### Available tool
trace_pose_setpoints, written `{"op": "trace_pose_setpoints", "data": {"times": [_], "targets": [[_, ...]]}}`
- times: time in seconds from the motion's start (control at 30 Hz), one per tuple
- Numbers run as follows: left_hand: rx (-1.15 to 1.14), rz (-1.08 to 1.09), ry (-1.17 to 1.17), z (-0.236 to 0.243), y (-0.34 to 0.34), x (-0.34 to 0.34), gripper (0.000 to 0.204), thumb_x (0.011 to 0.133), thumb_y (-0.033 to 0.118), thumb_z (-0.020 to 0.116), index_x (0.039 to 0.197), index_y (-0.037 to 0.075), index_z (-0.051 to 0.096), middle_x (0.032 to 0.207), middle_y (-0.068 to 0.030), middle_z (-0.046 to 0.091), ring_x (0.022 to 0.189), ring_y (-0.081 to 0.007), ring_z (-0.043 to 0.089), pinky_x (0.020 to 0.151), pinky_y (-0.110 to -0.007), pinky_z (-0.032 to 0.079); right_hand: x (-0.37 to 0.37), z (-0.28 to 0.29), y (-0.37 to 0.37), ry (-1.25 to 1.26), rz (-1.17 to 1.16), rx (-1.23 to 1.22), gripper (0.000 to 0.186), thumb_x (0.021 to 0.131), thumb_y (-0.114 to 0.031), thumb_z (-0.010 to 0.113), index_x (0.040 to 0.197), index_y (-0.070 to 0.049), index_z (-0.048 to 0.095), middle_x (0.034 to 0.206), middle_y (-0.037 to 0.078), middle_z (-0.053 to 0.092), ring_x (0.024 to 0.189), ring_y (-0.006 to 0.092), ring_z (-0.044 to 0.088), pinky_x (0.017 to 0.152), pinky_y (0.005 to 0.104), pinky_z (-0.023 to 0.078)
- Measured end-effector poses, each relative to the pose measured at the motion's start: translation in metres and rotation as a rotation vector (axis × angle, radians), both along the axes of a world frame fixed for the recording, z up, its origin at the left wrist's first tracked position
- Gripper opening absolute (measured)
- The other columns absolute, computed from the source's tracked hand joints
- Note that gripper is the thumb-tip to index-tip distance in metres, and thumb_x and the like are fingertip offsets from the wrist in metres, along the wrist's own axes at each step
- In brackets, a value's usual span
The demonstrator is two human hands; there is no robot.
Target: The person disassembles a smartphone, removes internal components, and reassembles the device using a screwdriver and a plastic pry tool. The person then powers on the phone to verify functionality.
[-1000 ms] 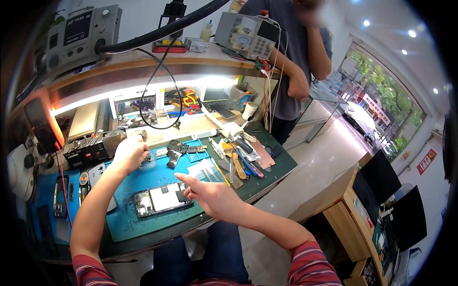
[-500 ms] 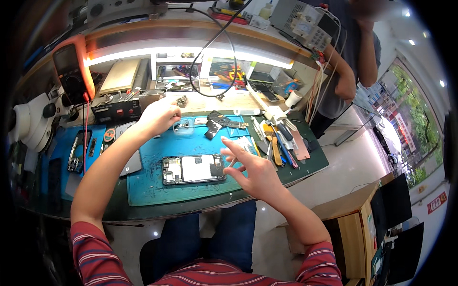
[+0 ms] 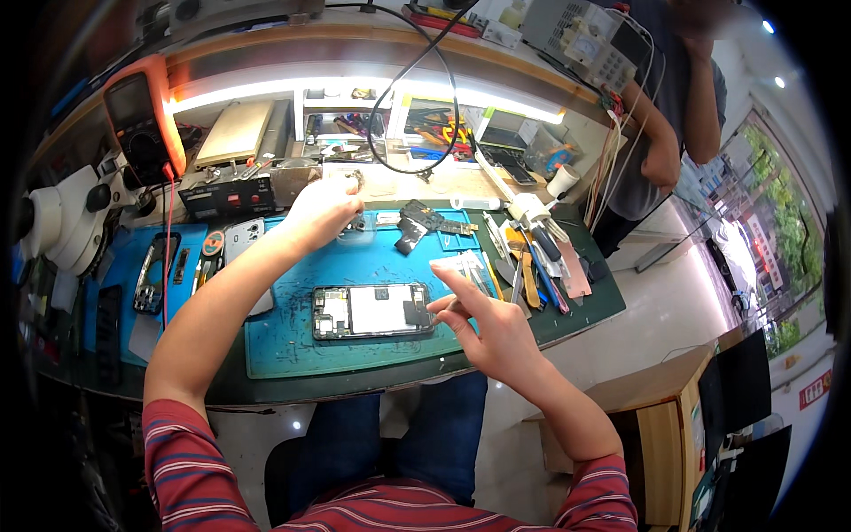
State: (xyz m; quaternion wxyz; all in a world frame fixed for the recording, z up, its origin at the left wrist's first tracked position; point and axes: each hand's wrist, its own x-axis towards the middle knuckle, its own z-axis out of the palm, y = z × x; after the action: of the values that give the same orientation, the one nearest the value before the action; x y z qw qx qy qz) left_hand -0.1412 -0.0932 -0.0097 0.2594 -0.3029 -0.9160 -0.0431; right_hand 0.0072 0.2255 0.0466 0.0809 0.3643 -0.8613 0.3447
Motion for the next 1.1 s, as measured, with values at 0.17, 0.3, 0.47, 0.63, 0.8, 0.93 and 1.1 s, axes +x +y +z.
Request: {"op": "trace_pose_setpoints", "data": {"times": [0.17,0.3,0.47,0.63,0.8,0.93,1.1], "targets": [[-0.126,-0.002,0.042,0.002,0.003,-0.001,0.011,0.085,0.013,0.065,0.089,0.009,0.075,0.09,-0.0093,0.065,0.094,-0.0298,0.069,0.082,-0.041,0.056,0.002,-0.002,-0.002,0.044,0.013,-0.008,0.064,0.099,-0.005,0.068,0.158,-0.016,0.048,0.097,0.009,0.079,0.083,0.0295,0.077,0.069,0.0389,0.06],[-0.153,0.012,0.024,0.004,0.005,-0.002,0.011,0.086,0.012,0.065,0.089,0.008,0.074,0.09,-0.0114,0.065,0.094,-0.0313,0.069,0.083,-0.042,0.057,0.002,-0.001,-0.001,0.051,0.012,0.016,0.062,0.099,-0.003,0.069,0.157,-0.014,0.05,0.099,0.009,0.08,0.085,0.0249,0.078,0.074,0.0353,0.061],[-0.152,0.017,-0.028,0.003,0.008,-0.01,0.013,0.087,0.013,0.064,0.09,0.003,0.072,0.092,-0.0152,0.066,0.096,-0.0335,0.069,0.085,-0.044,0.057,0.003,-0.001,-0.002,0.058,0.027,0.018,0.061,0.098,-0.001,0.069,0.155,-0.012,0.052,0.1,0.009,0.08,0.085,0.023,0.077,0.076,0.0338,0.061],[-0.196,-0.013,0.01,0.011,0.013,-0.011,0.014,0.091,0.009,0.06,0.093,0.0,0.07,0.096,-0.0187,0.069,0.097,-0.0351,0.071,0.088,-0.046,0.058,0.0,-0.004,-0.001,0.063,0.037,-0.026,0.068,0.096,-0.001,0.069,0.159,-0.018,0.048,0.095,0.011,0.078,0.085,0.0292,0.077,0.072,0.039,0.06],[-0.094,0.051,-0.026,0.043,0.006,0.017,0.022,0.099,0.013,0.057,0.112,-0.003,0.062,0.107,-0.0234,0.067,0.102,-0.0414,0.067,0.09,-0.048,0.056,-0.001,-0.001,0.001,0.022,0.006,-0.084,0.063,0.098,-0.001,0.068,0.156,-0.016,0.05,0.1,0.011,0.079,0.087,0.0279,0.078,0.074,0.0378,0.06],[0.22,0.023,-0.116,0.051,0.018,0.047,0.024,0.107,0.021,0.054,0.109,-0.002,0.062,0.094,-0.0235,0.068,0.092,-0.0414,0.067,0.086,-0.048,0.054,-0.007,0.006,0.01,0.067,-0.063,-0.233,0.058,0.101,-0.002,0.067,0.155,-0.01,0.049,0.102,0.012,0.081,0.088,0.023,0.08,0.081,0.0347,0.061],[0.682,-0.086,-0.498,0.057,0.058,0.107,0.036,0.111,0.032,0.059,0.092,0.001,0.058,0.076,-0.0093,0.057,0.069,-0.0193,0.055,0.066,-0.037,0.046,-0.012,0.017,0.008,0.044,-0.117,-0.469,0.054,0.105,-0.005,0.064,0.155,-0.002,0.044,0.107,0.015,0.08,0.096,0.0186,0.078,0.087,0.0318,0.059]]}}
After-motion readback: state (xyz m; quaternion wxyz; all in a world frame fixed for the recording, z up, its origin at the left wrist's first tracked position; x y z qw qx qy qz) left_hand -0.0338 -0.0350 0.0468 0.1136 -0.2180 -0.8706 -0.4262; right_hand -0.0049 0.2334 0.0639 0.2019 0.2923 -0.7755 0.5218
